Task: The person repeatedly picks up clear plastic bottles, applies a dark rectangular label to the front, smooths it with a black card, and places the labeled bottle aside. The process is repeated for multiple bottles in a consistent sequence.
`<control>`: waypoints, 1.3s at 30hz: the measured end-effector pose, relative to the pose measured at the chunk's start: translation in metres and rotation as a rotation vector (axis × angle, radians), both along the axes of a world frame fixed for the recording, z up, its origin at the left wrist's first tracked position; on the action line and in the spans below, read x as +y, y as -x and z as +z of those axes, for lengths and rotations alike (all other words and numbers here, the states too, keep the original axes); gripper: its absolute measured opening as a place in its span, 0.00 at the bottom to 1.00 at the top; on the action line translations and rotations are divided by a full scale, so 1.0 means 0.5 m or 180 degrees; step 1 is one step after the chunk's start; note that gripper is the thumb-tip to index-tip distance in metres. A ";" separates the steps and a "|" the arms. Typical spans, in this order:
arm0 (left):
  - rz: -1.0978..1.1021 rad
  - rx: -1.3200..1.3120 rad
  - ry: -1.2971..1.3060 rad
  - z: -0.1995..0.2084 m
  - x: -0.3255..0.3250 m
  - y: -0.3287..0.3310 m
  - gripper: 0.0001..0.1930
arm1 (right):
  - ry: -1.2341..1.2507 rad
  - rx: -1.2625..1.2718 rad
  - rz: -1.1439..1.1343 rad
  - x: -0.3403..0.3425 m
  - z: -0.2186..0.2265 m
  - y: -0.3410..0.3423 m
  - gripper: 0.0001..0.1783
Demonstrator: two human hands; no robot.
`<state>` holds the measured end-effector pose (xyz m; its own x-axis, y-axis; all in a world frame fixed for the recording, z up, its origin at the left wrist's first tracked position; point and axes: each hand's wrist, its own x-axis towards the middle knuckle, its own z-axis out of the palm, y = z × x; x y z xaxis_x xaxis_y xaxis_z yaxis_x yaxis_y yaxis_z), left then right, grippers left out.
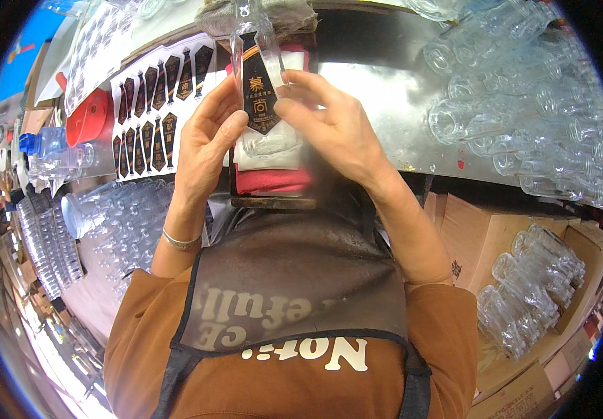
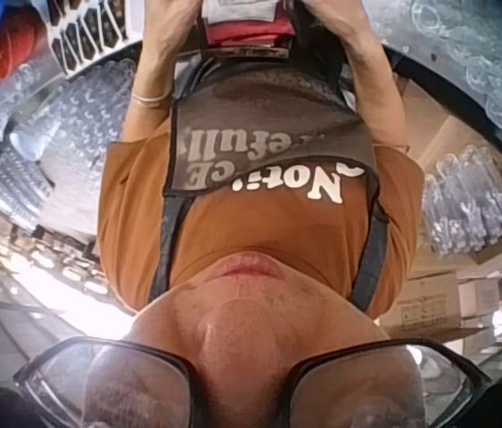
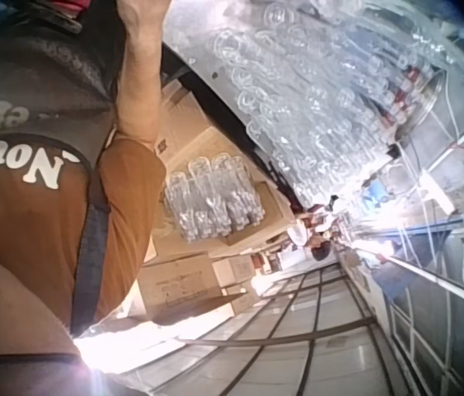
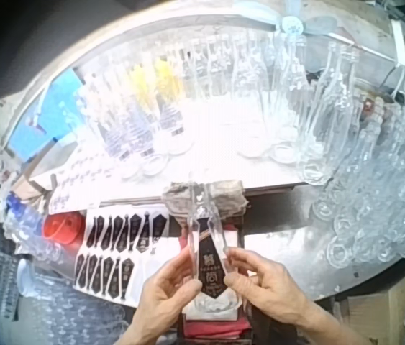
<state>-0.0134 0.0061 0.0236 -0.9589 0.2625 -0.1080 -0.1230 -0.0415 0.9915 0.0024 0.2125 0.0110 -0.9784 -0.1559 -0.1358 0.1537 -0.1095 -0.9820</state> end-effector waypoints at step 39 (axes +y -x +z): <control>0.0077 0.2036 0.1924 0.029 0.033 0.085 0.27 | -0.0253 -0.0093 0.0131 0.004 0.021 0.007 0.30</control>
